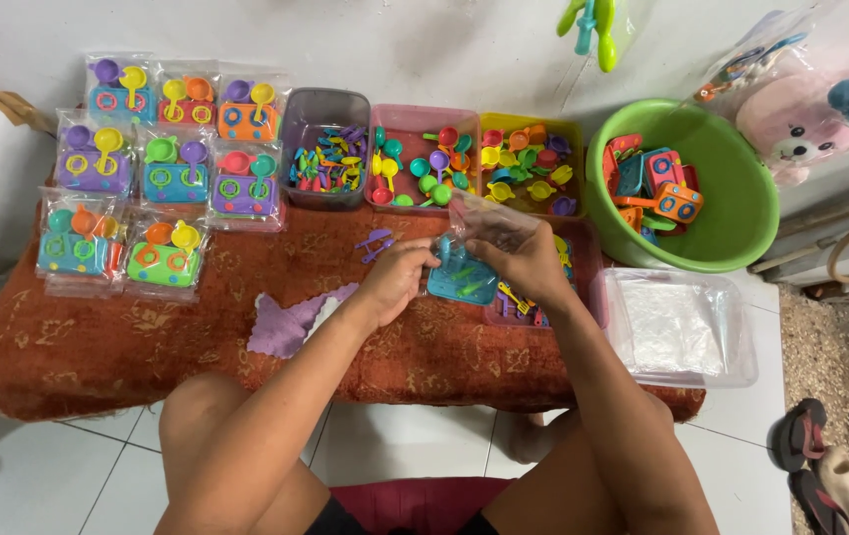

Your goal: The person sits on the floor and packs small, colorful plastic toys into clear plastic bags. They pick up individual toy pieces from various containers and the floor, place them into a bag, and then set the filled bag aside.

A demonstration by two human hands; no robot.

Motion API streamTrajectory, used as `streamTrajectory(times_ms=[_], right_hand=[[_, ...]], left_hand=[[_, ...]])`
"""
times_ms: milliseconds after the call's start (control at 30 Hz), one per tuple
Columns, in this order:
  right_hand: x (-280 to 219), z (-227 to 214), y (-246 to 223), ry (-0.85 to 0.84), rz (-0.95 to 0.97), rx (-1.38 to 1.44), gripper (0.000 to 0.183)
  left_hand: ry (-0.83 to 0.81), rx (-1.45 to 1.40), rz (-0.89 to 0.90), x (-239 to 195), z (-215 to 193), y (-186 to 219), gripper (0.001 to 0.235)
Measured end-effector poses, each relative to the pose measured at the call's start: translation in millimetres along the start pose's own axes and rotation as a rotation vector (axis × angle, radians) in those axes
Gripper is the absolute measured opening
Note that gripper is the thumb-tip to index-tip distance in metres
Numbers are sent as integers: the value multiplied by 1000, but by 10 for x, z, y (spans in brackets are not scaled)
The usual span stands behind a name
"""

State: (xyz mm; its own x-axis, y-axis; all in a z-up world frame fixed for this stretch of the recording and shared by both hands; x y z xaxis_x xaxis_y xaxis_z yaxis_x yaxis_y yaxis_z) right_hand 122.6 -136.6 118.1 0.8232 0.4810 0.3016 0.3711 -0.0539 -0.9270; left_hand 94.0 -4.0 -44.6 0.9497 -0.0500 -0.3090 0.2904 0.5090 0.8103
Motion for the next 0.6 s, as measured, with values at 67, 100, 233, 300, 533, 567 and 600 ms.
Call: streamTrajectory(times_ms=[67,100,233,300,533,567,600], right_hand=[[-4,-4,-14,18,24,11,21],[2,1,-21,18,24,11,21],[2,-17,43,23,18,30,19],[-7,-15,49,14,4,33,18],[-9,19,-126,31,8,95,14],[-29,-30,95,35,32,108,13],[-24,-26,71,35,33,108,13]], left_hand=[[20,-18,33,82,-118,-53,20],[20,-19,33,108,-180,-85,20],[22,-9,15,190,-261,-197,18],[19,-21,7,295,-305,-309,20],[2,9,8,173,-212,-173,25],[3,7,9,121,-158,-121,25],[3,6,8,-61,7,56,25]])
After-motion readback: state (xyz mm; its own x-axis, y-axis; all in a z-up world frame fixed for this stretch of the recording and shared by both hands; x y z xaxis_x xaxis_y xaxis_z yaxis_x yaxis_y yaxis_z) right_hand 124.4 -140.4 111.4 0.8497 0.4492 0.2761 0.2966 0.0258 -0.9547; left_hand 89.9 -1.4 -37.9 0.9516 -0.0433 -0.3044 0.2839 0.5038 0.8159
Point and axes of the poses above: each hand's wrist, its own x-axis towards the middle knuckle, its own z-axis out of the palm, y = z × x, the point moved 9 cm from there along x, towards the middle knuckle, and after that the axes turned 1 degree about z, right-handed, at the moved point
